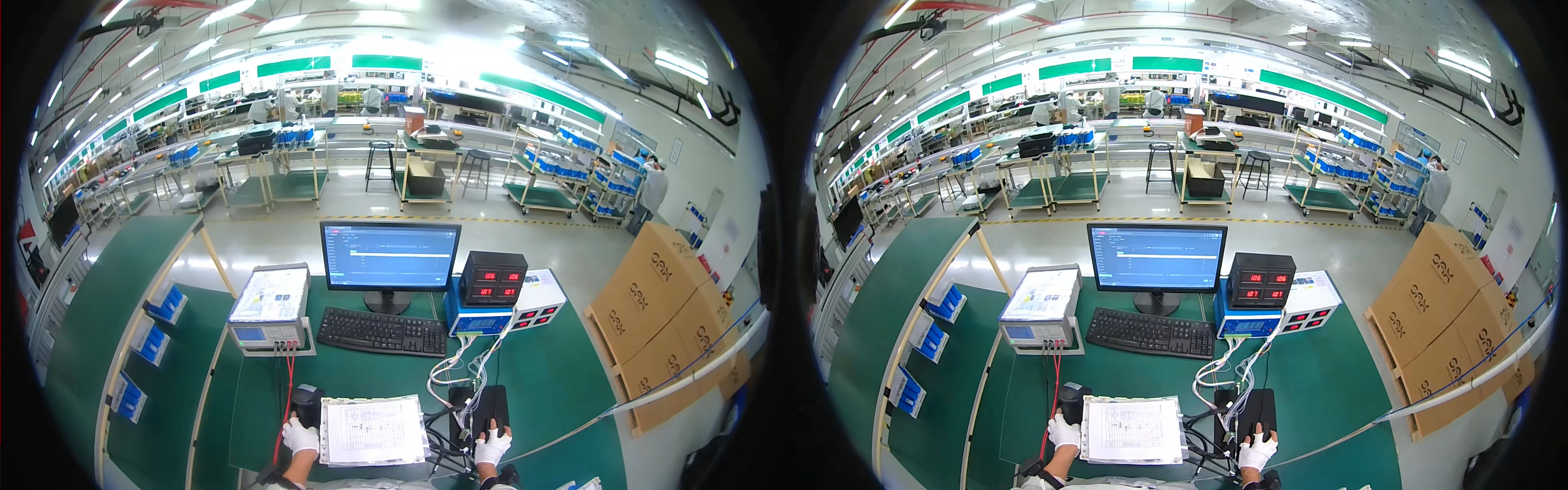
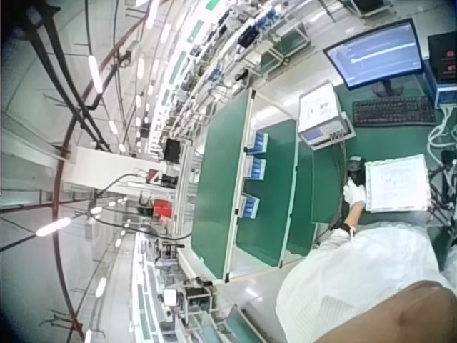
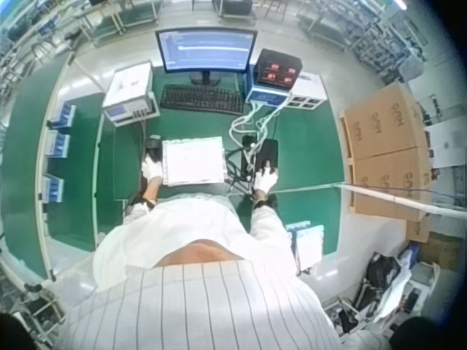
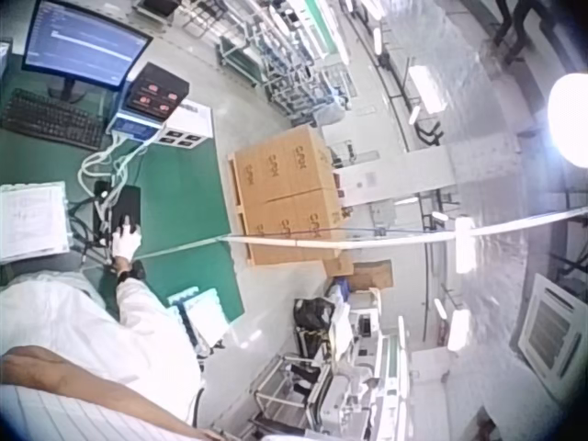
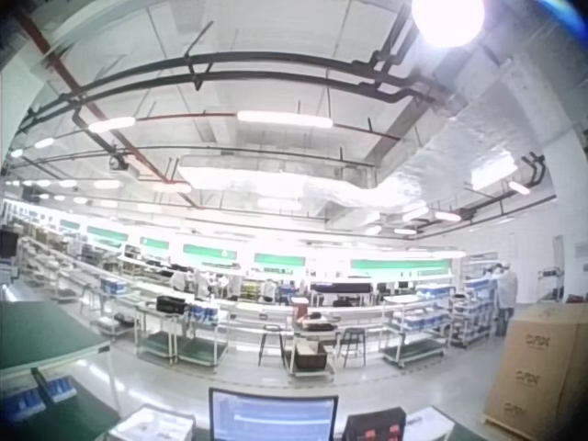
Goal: The person connects wires and red clamps to a battery pack, uses a mouse and keyboard, and writes on a document. They then place the battery pack on a cart and push it through the facility.
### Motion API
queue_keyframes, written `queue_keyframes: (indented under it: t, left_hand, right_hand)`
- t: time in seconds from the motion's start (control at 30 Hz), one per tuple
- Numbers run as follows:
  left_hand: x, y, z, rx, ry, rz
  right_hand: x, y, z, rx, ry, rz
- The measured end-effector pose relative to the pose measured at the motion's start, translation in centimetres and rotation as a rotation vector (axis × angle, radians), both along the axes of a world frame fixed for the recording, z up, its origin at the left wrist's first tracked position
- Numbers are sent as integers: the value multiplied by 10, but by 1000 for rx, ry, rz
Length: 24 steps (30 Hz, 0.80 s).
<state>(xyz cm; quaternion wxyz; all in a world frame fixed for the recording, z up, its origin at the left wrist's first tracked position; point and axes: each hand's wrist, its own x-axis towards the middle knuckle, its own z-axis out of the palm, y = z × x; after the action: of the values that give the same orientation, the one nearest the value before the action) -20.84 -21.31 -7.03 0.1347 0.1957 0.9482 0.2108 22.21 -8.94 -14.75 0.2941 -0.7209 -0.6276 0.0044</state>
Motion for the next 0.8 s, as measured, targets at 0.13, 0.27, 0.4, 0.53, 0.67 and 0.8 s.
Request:
queue_keyframes:
  t: [0.13, 0.27, 0.4, 0.53, 0.67, 0.8]
  left_hand:
    - [-20, 8, -25, 160, -26, 11]
    - [-31, 12, -31, 295, -94, 79]
    - [-23, 8, 6, 343, -108, 118]
    - [-47, -20, 18, 609, -550, 69]
    - [-74, -41, 32, 444, -953, -10]
    - [-95, -63, 24, 181, -1058, -227]
  right_hand:
    - [-3, 0, 3, -18, 3, 12]
    - [-1, 0, -4, 10, 25, 17]
    - [2, -2, -4, -13, 25, -5]
    - [-3, -2, 0, -18, 8, -10]
    - [-1, -1, 4, -32, 23, -46]
    - [-3, 2, 5, -23, 24, -33]
